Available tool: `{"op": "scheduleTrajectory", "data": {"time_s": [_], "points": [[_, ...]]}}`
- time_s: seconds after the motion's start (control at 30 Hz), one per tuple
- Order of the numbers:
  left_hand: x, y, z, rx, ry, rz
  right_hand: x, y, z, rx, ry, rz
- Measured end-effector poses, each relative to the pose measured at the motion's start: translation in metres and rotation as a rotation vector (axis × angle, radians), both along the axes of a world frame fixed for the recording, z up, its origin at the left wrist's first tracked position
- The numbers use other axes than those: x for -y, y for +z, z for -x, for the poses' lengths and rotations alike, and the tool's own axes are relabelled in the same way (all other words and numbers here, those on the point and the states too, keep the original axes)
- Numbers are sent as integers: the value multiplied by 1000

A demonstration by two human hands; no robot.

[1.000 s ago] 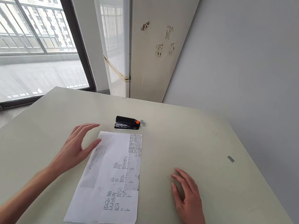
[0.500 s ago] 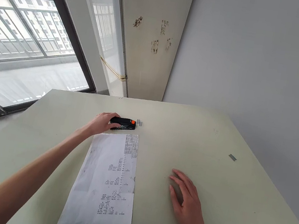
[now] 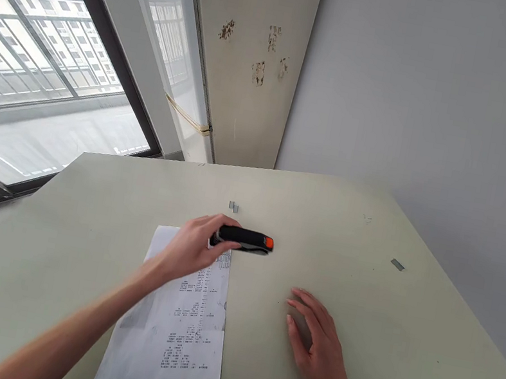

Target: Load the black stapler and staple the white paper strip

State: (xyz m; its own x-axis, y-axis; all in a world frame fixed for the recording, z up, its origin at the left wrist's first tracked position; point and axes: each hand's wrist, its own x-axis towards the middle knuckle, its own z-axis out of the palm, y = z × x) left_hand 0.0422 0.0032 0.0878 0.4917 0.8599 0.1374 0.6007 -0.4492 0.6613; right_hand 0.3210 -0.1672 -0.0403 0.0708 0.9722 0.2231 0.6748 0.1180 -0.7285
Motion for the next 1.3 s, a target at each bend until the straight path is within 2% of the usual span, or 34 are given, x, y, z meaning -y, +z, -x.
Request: {"op": "scheduleTrajectory", "data": {"time_s": [0.07, 0.2, 0.33, 0.47, 0.57, 0.7, 0.87, 1.03, 1.17, 1.3], "points": [[14, -10, -20, 38, -57, 50, 1, 3, -1, -79, -27, 49], [36, -36, -48, 81, -119, 158, 0, 15, -4, -323, -172, 204], [50, -57, -62, 76, -135, 192, -6, 25, -7, -520, -269, 210], [57, -71, -68, 114, -133, 156, -15, 28, -7, -532, -253, 234], [56, -74, -66, 138, -155, 102, -21, 28, -6, -494, -223, 238], [52, -72, -48, 76, -236, -9, -28, 29, -6, -441, -208, 231], [52, -78, 3, -106, -217, -180, -31, 31, -4, -430, -209, 264], [45, -89, 48, -204, -233, -202, -31, 29, 1, -423, -262, 267], [36, -90, 60, -215, -275, -208, -30, 27, 3, -427, -272, 269], [37, -85, 51, -171, -265, -237, -30, 27, 2, -402, -273, 259]]}}
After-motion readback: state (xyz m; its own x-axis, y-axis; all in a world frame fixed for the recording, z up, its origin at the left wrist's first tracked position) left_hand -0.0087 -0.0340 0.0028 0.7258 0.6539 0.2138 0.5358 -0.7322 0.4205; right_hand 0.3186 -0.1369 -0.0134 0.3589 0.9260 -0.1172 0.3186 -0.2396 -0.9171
